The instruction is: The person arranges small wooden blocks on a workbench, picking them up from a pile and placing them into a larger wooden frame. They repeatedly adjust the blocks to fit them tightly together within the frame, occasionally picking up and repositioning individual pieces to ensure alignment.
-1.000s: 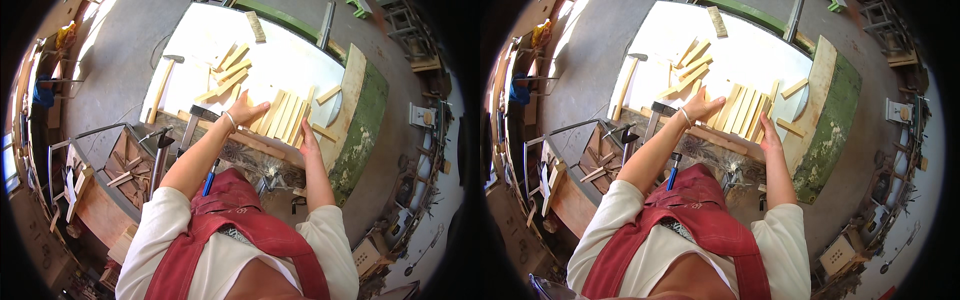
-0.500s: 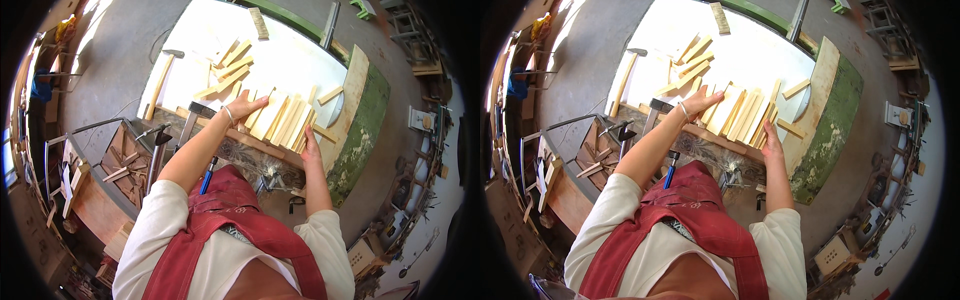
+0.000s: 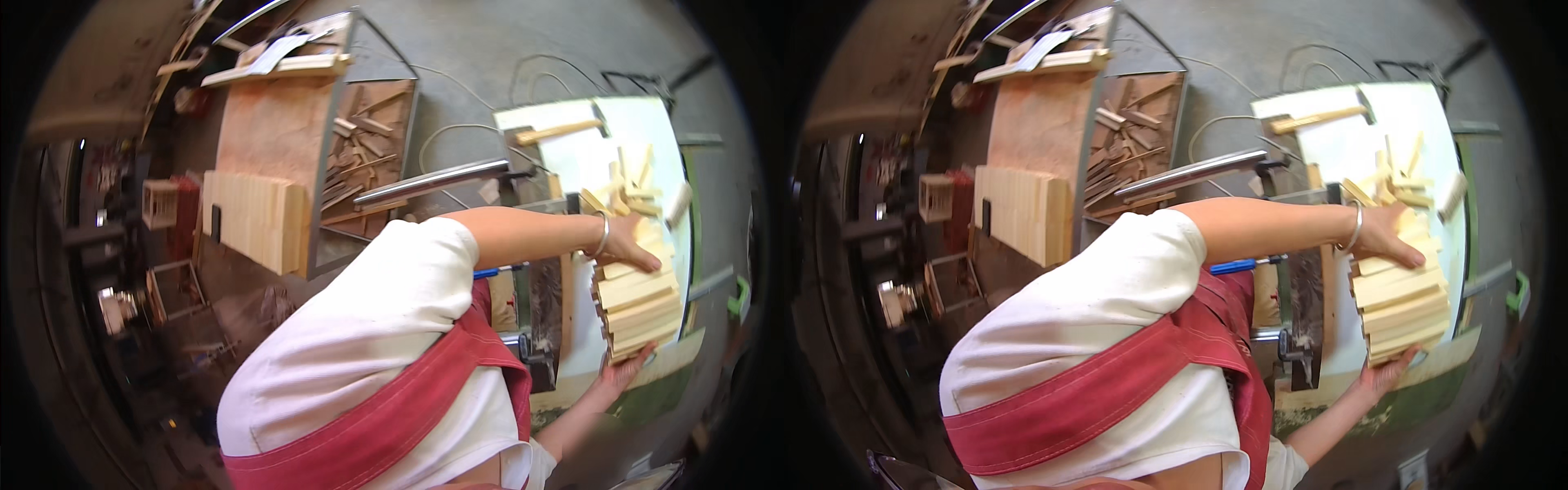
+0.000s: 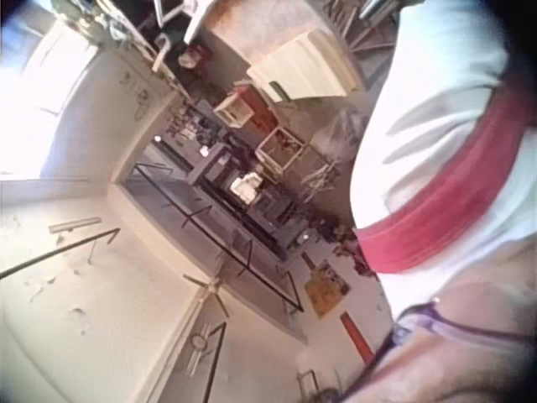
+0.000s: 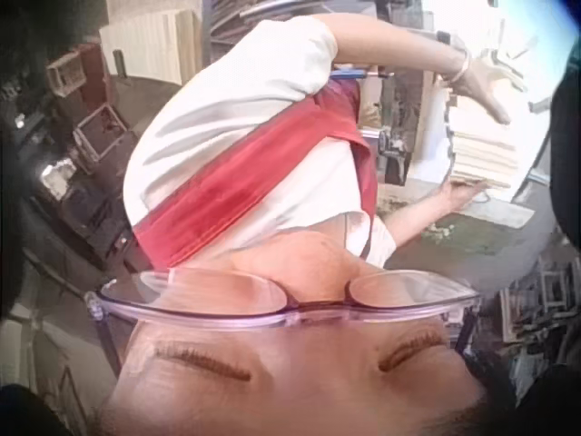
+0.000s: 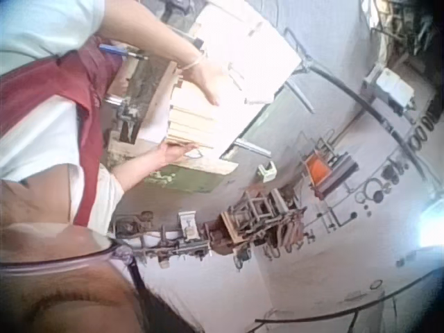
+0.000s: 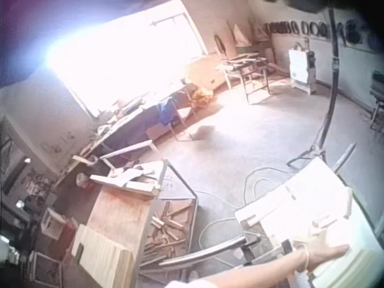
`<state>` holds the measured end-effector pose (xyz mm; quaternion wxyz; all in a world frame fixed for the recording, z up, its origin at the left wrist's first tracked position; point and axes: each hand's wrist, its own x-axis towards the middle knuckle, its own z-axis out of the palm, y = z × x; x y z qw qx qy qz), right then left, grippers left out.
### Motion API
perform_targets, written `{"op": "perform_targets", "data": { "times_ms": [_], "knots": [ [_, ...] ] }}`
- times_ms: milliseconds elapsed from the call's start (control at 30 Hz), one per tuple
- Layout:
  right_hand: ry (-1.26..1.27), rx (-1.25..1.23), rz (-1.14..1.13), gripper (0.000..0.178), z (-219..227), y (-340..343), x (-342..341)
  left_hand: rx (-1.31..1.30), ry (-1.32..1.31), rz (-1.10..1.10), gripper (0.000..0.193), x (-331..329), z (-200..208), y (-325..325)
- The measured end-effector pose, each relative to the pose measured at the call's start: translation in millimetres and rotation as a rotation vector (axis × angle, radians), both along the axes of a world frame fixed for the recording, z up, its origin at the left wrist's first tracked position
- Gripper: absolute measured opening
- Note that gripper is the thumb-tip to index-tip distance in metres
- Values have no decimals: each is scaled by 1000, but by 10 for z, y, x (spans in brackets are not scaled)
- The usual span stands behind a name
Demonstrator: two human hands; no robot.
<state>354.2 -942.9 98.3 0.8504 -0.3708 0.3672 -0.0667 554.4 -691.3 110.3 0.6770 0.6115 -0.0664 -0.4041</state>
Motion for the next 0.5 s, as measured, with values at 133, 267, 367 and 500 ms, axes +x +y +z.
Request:
{"op": "perform_targets", "data": {
  "times_ms": [133,267,367,500],
  "knots": [
    [-33,-1,254,90,435,915,410,-42,-46,150,128,19,346,1048],
    [-76,-89,427,94,686,2111,685,-26,21,321,120,-188,743,2336],
    [-101,22,532,87,792,3153,813,11,102,420,119,-405,870,3457],
    [-97,144,764,86,887,4596,836,-67,-33,458,96,-729,860,4959]
  ]
}}
